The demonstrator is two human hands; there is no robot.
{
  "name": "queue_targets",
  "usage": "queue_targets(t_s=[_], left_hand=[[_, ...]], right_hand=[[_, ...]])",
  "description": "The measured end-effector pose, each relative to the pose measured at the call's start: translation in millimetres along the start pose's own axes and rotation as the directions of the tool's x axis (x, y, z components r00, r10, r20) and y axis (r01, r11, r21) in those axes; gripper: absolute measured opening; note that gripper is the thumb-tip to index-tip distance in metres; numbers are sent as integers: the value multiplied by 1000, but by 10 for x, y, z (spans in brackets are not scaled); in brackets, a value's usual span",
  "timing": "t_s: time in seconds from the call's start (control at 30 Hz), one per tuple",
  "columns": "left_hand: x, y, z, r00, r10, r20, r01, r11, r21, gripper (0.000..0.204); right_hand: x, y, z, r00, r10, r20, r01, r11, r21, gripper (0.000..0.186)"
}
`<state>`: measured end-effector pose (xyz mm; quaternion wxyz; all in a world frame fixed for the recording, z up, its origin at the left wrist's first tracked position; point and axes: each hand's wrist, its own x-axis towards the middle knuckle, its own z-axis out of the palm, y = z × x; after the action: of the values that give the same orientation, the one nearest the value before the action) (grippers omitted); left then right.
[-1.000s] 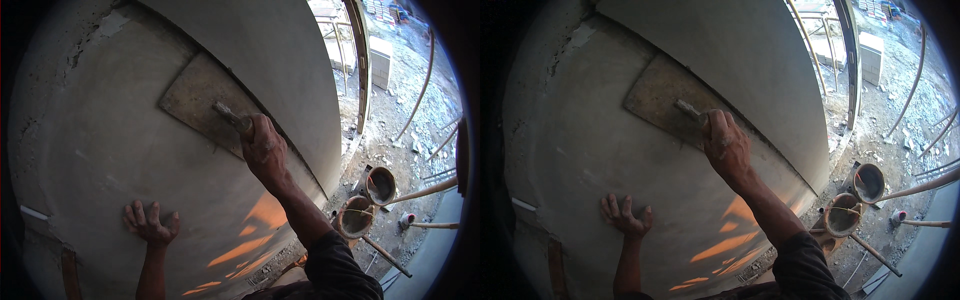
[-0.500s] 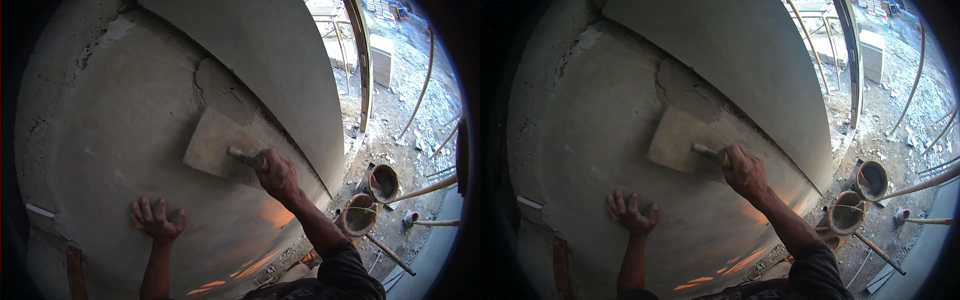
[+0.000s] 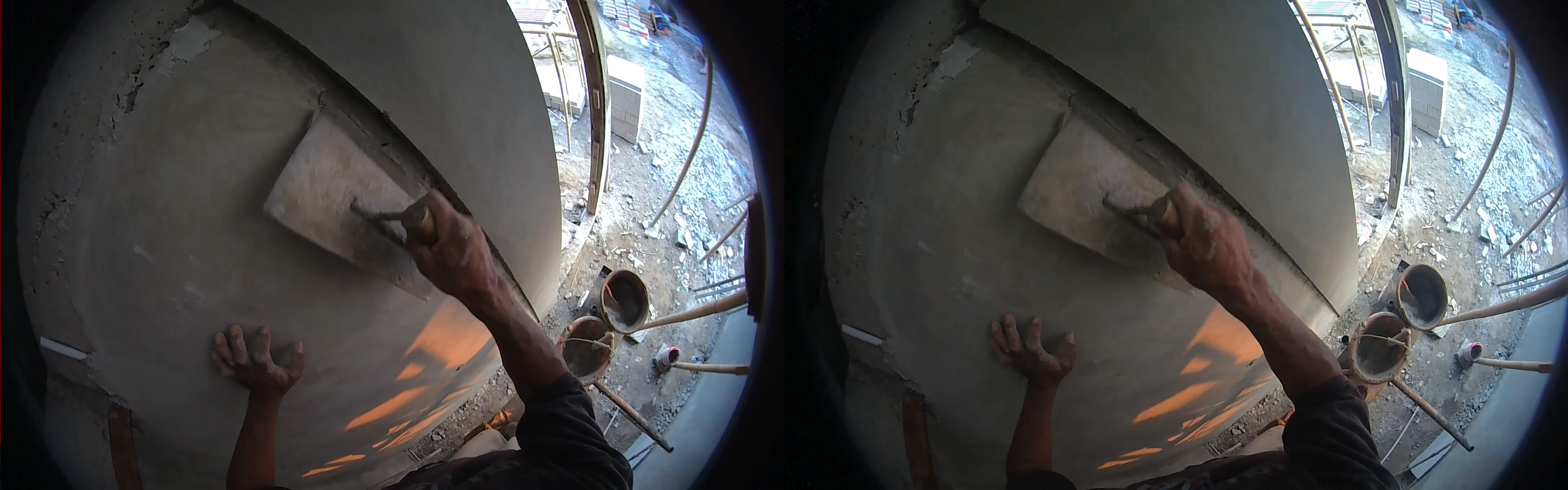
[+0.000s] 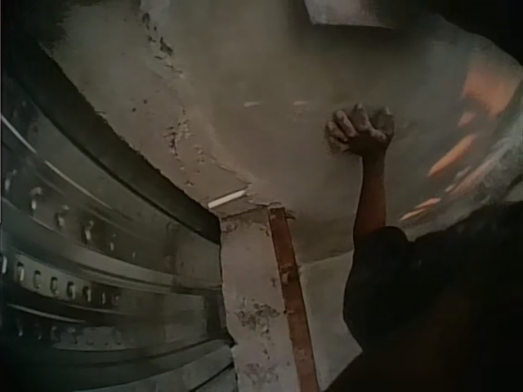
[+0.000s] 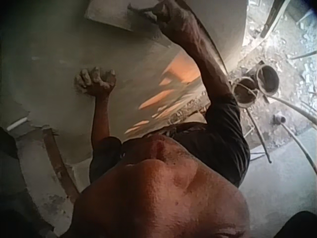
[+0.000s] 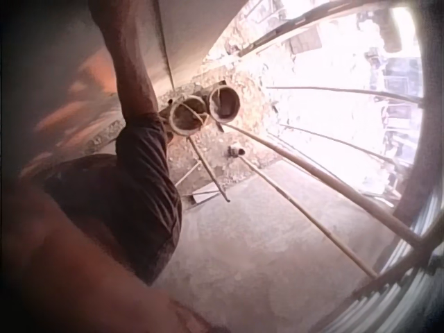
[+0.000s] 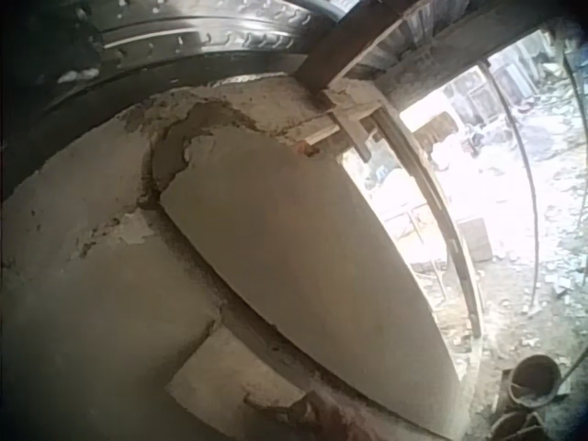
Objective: The person applies mortar to a wall and smooths it using trowels and floats, scooping mortar from a bucket and finishing the plastered surface.
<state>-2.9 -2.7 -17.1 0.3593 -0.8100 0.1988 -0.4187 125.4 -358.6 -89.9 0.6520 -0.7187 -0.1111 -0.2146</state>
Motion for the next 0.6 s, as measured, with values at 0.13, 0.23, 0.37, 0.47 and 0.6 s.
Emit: queue_targets(t_s=[0.13,0.23,0.37,0.47,0.6], left_hand=[[-21,-37,45,1000,7,-2,-7,1000,-3,71],[-9,-23,39,1000,11,0,-11,1000,11,71],[-4,-5,28,1000,11,-8,-11,1000,7,70],[-5,0,19,1000,13,-12,-13,1000,-1,69],[45,20,-10,999,24,-27,-25,1000,-8,69]], right_hand=[[-270,253,243,998,-49,50,48,999,14,21],[-332,306,275,998,-60,-7,60,998,-4,21],[-118,255,250,962,-108,-250,87,992,-94,14],[-48,329,274,953,-102,-286,75,992,-104,11],[-198,477,260,991,26,-129,-37,996,-86,23]])
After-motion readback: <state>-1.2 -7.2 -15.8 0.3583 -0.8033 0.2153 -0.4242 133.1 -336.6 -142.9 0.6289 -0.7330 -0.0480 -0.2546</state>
